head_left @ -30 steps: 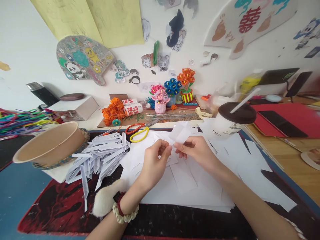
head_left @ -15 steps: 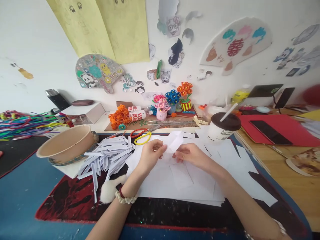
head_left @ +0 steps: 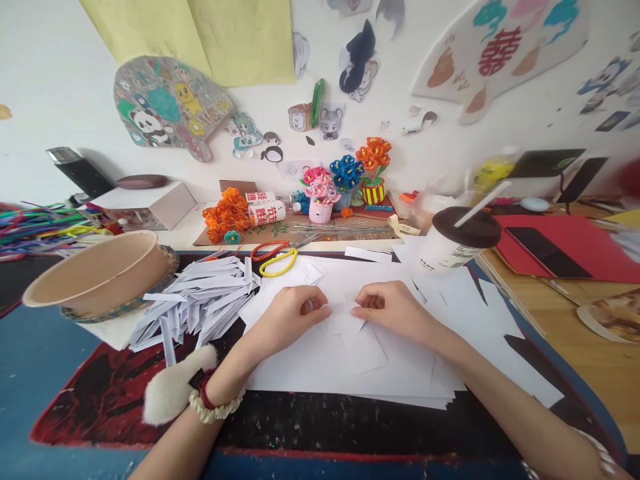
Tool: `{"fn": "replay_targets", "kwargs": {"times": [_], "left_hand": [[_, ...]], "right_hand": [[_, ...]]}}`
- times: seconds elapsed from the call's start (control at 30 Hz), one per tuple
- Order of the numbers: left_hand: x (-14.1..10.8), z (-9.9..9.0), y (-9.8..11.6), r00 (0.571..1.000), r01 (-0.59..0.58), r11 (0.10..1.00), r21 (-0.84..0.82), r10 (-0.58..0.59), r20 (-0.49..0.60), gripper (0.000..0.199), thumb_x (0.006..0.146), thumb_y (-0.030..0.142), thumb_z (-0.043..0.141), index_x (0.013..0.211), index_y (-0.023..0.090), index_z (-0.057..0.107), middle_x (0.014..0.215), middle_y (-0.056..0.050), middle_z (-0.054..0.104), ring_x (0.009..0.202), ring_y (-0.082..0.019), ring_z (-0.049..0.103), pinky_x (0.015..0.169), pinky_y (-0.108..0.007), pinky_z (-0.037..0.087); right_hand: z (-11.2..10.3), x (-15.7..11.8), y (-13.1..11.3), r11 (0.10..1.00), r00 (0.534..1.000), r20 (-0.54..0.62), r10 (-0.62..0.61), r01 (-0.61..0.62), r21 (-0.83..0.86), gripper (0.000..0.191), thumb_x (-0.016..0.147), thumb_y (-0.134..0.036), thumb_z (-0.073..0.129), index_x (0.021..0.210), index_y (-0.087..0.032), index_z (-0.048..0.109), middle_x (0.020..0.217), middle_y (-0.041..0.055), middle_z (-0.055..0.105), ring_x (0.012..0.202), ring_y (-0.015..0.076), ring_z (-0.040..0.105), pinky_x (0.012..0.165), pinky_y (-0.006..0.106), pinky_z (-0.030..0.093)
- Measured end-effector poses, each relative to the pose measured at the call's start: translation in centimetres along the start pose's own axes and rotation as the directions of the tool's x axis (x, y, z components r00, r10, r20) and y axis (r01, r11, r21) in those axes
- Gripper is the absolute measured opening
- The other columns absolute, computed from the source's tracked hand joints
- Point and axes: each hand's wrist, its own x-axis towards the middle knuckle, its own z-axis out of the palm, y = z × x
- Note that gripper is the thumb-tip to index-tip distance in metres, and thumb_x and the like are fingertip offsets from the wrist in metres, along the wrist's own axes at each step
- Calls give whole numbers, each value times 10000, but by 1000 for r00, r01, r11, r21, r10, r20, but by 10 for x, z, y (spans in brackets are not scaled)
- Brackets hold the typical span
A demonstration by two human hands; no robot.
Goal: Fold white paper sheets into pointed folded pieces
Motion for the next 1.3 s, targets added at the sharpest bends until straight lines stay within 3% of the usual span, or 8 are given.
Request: {"fn": "replay_targets", "kwargs": {"times": [0.23,0.33,0.7,1.13,1.3], "left_hand": [[-1,4,0,997,-40,995,92,46,-61,54,781,182,618,793,208,664,757,-9,634,679,-154,522,632,-271,406],[-1,7,-1,996,-54,993,103,60,-60,61,779,177,618,810,211,659,758,-12,628,711,-168,537,662,-286,420],[-2,8,-2,994,-76,991,107,84,-67,82,799,144,623,826,212,660,801,-17,646,748,-169,571,681,-274,436],[2,12,-5,993,86,996,-20,-87,-85,61,743,131,686,761,188,676,674,17,654,596,-121,559,583,-237,418],[2,10,-1,996,-7,1000,23,9,-87,155,750,65,660,831,190,700,810,-5,663,773,-152,592,696,-262,453]], "right_hand": [[2,-3,-3,995,999,-10,-38,37,-98,145,770,-268,669,654,-212,603,670,-17,543,580,130,472,542,275,387],[2,-3,-3,995,999,-15,-41,39,-92,14,769,-230,660,757,-234,658,688,-14,558,593,140,485,551,280,401],[0,-2,2,990,999,10,-53,54,-128,30,789,-217,649,774,-233,669,688,-7,566,582,134,480,548,278,410],[-7,1,6,991,996,67,-54,62,-116,59,799,-219,633,763,-219,679,699,-1,610,588,130,504,548,275,429],[-8,1,5,994,996,81,-47,55,-95,72,807,-217,625,747,-210,664,693,-3,609,599,130,509,553,272,435]]}}
